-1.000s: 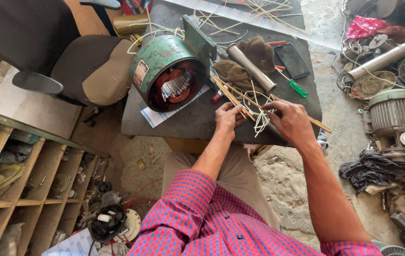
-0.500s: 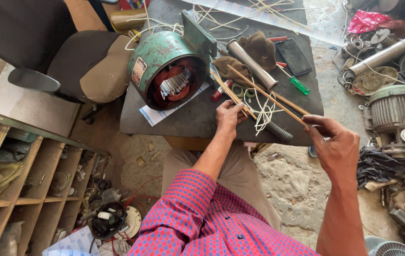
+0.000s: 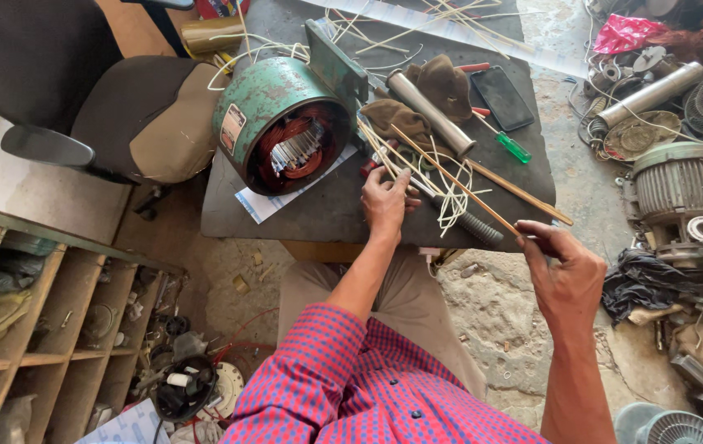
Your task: The person works on a disassembled electric motor stator, using a rubber mallet and wooden sticks to tap and adjust internal copper windings. They also use pliers to trim or reposition small sticks inserted into the stator slots.
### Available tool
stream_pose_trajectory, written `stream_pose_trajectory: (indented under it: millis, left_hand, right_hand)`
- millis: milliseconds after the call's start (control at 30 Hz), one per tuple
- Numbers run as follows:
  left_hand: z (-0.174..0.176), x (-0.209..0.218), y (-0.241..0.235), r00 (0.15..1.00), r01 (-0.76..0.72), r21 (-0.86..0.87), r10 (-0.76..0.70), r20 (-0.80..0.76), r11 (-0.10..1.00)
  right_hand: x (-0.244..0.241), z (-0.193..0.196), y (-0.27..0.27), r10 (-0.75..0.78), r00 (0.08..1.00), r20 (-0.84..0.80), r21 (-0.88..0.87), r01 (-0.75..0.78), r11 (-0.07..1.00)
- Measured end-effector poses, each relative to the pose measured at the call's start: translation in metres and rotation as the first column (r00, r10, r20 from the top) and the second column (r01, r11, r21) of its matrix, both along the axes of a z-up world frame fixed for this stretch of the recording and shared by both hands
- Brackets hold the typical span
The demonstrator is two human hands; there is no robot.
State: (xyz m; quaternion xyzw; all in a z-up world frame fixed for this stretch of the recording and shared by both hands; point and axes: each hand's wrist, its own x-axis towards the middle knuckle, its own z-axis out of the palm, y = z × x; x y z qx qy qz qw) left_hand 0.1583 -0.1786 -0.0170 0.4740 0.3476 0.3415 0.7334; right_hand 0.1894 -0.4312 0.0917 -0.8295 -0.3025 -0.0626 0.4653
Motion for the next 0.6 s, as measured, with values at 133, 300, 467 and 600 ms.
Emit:
stream_pose_trajectory:
  millis: [133, 300, 467, 600]
  left_hand:
    - [0.018, -0.018, -0.008, 0.991, -0.119, 0.139, 0.127, -0.05, 0.983]
    - [0.016, -0.028, -0.012, 0.989, -0.066, -0.007, 0.066, 0.129, 0.998]
    - [-0.001, -0.039, -0.001, 0.954, 0.127, -0.275, -0.041, 0.298, 0.953]
    - [-0.008, -0.053, 0.001, 0.951, 0.178, -0.173, -0.124, 0.284, 0.969]
  right_hand:
    - [-0.008, -0.006, -0.004, 0.022, 0.997, 0.071, 0.007, -0.022, 1.0]
    - [-0.021, -0.014, -0.008, 0.01, 0.996, 0.091, 0.022, -0.012, 1.0]
    - [-0.029, -0.019, -0.01, 0.084, 0.994, 0.063, -0.029, -0.083, 0.996]
    - [-0.031, -0.016, 0.001, 0.235, 0.971, 0.046, -0.158, -0.225, 0.961]
